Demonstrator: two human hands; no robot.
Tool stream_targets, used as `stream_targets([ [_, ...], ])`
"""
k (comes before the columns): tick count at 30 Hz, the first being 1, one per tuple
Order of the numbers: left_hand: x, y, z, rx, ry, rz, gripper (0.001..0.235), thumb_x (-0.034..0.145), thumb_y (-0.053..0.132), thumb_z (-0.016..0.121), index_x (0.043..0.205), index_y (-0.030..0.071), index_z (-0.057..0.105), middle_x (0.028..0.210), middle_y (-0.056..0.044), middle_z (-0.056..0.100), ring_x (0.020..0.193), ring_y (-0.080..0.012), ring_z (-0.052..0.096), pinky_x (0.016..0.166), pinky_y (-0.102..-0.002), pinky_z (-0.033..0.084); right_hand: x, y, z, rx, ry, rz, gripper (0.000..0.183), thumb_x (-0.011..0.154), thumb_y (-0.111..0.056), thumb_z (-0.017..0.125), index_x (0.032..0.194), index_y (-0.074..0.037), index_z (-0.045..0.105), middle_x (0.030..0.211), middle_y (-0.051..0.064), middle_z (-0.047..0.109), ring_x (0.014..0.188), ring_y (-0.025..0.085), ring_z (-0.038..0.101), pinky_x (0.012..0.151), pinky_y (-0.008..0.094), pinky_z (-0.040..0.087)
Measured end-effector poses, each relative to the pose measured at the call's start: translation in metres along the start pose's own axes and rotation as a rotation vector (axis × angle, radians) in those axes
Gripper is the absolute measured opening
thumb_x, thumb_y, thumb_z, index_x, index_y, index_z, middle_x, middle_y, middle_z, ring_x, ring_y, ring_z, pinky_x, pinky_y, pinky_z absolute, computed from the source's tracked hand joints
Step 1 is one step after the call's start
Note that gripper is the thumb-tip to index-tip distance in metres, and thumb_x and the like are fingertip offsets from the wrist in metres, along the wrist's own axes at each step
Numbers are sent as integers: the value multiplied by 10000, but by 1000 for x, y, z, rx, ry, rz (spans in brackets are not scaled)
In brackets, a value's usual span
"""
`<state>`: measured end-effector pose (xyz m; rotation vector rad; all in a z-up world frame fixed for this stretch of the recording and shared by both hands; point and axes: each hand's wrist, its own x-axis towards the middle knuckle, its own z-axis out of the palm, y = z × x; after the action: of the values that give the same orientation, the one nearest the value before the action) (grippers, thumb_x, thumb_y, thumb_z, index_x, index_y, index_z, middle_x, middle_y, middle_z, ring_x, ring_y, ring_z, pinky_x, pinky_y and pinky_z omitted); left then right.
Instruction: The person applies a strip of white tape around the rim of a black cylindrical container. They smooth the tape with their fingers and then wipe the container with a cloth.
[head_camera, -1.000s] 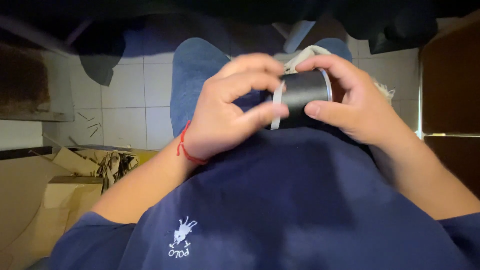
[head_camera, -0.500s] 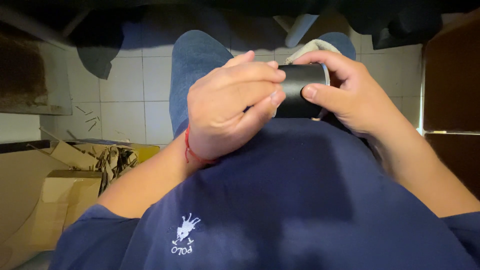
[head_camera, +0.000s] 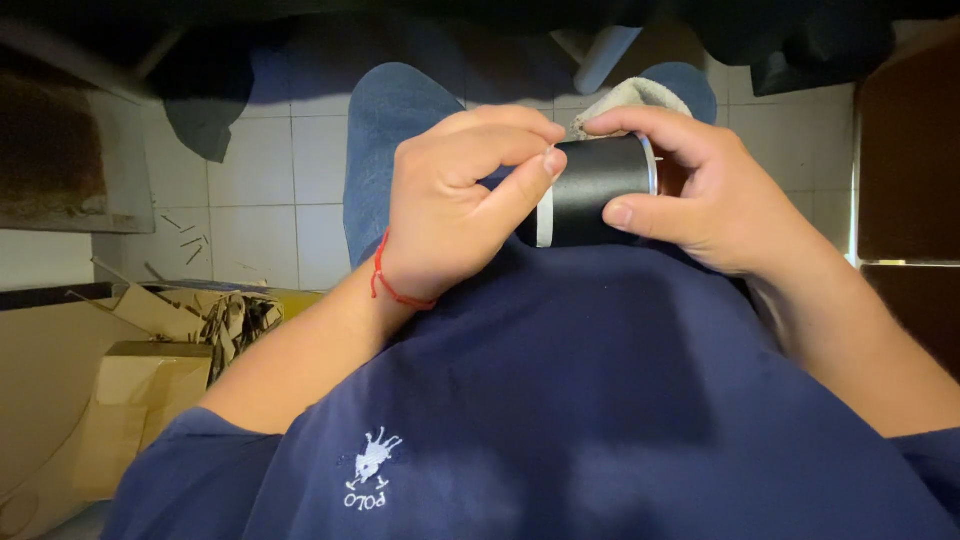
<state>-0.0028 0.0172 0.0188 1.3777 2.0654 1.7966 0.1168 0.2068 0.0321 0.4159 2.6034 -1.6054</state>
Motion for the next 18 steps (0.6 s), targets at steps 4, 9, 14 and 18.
stream_targets([
  [4, 1, -3, -1, -79, -39, -29, 93, 917, 85, 678, 836, 61, 716, 945, -105, 739, 940, -209, 714, 880, -311, 560, -3, -3, 0, -12, 4, 33, 594, 736, -185, 735, 1314, -172, 600, 1109, -45, 586, 662, 65, 373, 580, 208, 331],
  [9, 1, -2, -7, -259, -146, -273, 82, 828, 93, 765, 808, 114, 688, 940, -50, 707, 909, -127, 660, 798, -231, 515, -13, 0, 5, 144, -15, -13, 681, 695, -74, 787, 1336, -83, 556, 1217, 57, 566, 905, 124, 548, 721, 245, 489],
  [14, -3, -4, -1, -399, -131, -444, 75, 800, 116, 770, 787, 125, 697, 993, -56, 676, 906, -105, 626, 685, -192, 491, -19, -1, 6, 66, 21, -26, 688, 677, -96, 827, 1316, -99, 573, 1165, 39, 596, 807, 114, 547, 678, 232, 502],
  [18, -4, -3, 3, -439, -65, -514, 76, 770, 118, 759, 747, 122, 687, 955, -59, 697, 859, -108, 636, 681, -223, 502, -20, -1, 7, 85, 29, -40, 684, 681, -117, 821, 1315, -93, 567, 1243, 60, 566, 910, 142, 569, 742, 253, 533],
])
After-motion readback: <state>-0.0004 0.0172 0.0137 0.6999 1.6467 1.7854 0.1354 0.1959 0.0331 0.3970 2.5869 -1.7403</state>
